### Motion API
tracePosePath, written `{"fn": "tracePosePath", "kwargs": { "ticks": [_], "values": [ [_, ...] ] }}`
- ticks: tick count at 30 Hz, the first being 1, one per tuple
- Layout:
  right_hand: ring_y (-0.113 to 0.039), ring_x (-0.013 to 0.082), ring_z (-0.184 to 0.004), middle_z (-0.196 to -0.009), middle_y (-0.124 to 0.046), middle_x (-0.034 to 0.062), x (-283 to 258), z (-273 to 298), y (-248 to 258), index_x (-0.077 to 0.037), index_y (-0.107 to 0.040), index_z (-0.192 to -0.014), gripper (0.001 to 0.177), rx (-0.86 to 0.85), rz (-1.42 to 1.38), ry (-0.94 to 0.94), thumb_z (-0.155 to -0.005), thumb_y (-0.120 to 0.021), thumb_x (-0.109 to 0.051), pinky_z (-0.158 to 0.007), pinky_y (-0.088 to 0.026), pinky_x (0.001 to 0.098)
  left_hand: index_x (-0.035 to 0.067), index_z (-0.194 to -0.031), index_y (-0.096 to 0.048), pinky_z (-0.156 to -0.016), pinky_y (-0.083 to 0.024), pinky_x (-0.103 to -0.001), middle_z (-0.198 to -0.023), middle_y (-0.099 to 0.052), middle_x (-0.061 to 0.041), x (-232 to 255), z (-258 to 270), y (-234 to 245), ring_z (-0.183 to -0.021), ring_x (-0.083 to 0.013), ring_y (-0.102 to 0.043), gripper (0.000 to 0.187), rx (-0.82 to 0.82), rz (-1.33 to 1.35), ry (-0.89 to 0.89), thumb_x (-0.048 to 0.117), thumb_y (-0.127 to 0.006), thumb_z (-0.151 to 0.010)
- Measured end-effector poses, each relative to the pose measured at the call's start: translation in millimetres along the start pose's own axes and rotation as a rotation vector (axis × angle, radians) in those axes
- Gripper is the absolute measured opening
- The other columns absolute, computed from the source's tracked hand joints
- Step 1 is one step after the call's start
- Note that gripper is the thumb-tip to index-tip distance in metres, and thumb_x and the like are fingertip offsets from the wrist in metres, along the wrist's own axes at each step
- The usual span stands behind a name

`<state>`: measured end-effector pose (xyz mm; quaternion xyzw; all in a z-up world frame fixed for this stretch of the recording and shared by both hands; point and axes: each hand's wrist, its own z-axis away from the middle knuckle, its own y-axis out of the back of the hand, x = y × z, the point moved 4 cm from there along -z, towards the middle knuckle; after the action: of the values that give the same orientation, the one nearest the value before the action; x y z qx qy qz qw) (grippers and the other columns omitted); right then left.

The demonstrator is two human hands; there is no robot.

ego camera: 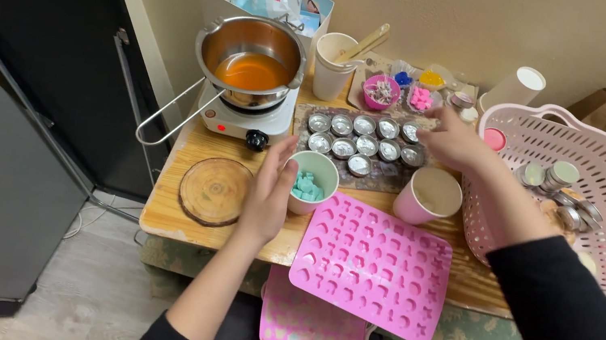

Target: Remove wax pieces from a mold and place them into a cup.

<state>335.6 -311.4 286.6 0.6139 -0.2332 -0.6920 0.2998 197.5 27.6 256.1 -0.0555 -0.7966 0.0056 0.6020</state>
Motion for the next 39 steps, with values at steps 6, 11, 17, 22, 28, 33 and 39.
{"fn": "tracePosePath", "kwargs": {
  "ticks": [6, 11, 17, 22, 28, 33, 39],
  "values": [
    [-0.051, 0.0405, -0.137, -0.147, -0.052, 0.0302, 41.9, -42.8, -8.9, -0.002, -0.03, -0.157, 0.08, 0.055, 0.336, -0.237, -0.092, -0.066, -0.031, -0.111, -0.042, 0.0435, 0.002, -0.156, -0.034, -0.123, -0.022, -0.038, -0.166, -0.031, -0.021, -40.4, -10.1, 3.0, -0.156, -0.0281, -0.027, 0.083, 0.086, 0.338, 0.258, 0.063, -0.037, -0.1],
    [-0.05, 0.0411, -0.139, -0.148, -0.049, 0.0325, 71.2, -65.3, -14.1, 0.003, -0.014, -0.159, 0.088, 0.037, 0.362, -0.309, -0.092, -0.064, -0.027, -0.114, -0.04, 0.0433, 0.002, -0.158, -0.03, -0.124, -0.02, -0.04, -0.167, -0.025, -0.026, -57.5, -18.8, 5.3, -0.157, -0.0274, -0.023, 0.087, 0.106, 0.488, 0.338, 0.065, -0.041, -0.098],
    [-0.048, 0.0442, -0.14, -0.151, -0.046, 0.0342, 64.5, -68.6, -9.6, 0.007, -0.009, -0.159, 0.087, 0.029, 0.375, -0.459, -0.094, -0.059, -0.023, -0.115, -0.038, 0.0473, 0.009, -0.16, -0.028, -0.121, -0.023, -0.042, -0.165, -0.028, -0.025, -47.7, -17.5, 7.8, -0.153, -0.0303, -0.032, 0.092, 0.06, 0.527, 0.456, 0.072, -0.036, -0.093],
    [-0.055, 0.047, -0.133, -0.144, -0.051, 0.0394, 74.9, -79.4, -3.1, 0.016, -0.02, -0.154, 0.079, 0.093, 0.394, -0.451, -0.093, -0.056, -0.018, -0.109, -0.044, 0.0483, 0.009, -0.16, -0.027, -0.121, -0.026, -0.042, -0.164, -0.033, -0.025, -46.6, -16.1, 9.6, -0.15, -0.0307, -0.038, 0.092, 0.045, 0.51, 0.448, 0.071, -0.038, -0.093],
    [-0.07, 0.046, -0.103, -0.119, -0.066, 0.0348, 146.0, -7.6, 18.3, 0.016, -0.055, -0.123, 0.044, 0.108, 0.405, -0.524, -0.093, -0.056, -0.017, -0.083, -0.056, 0.0531, 0.009, -0.16, -0.026, -0.12, -0.029, -0.043, -0.163, -0.036, -0.025, -37.4, -16.7, 12.5, -0.148, -0.0314, -0.042, 0.09, 0.019, 0.533, 0.415, 0.069, -0.038, -0.095],
    [-0.071, 0.0456, -0.099, -0.116, -0.067, 0.034, 15.0, -32.4, 3.9, 0.015, -0.058, -0.12, 0.04, 0.115, 0.424, -0.489, -0.093, -0.055, -0.015, -0.08, -0.057, 0.0529, 0.008, -0.16, -0.027, -0.119, -0.031, -0.042, -0.162, -0.038, -0.027, -33.3, -13.2, 12.4, -0.148, -0.0312, -0.043, 0.087, 0.014, 0.53, 0.391, 0.066, -0.039, -0.097],
    [-0.072, 0.0451, -0.094, -0.113, -0.068, 0.0329, 8.7, -30.8, 4.5, 0.015, -0.061, -0.117, 0.036, 0.118, 0.448, -0.445, -0.093, -0.054, -0.012, -0.077, -0.057, 0.0525, 0.008, -0.158, -0.03, -0.118, -0.033, -0.042, -0.162, -0.039, -0.025, -28.2, -11.9, 15.8, -0.149, -0.0314, -0.041, 0.082, 0.004, 0.526, 0.305, 0.061, -0.044, -0.097]
  ]
}}
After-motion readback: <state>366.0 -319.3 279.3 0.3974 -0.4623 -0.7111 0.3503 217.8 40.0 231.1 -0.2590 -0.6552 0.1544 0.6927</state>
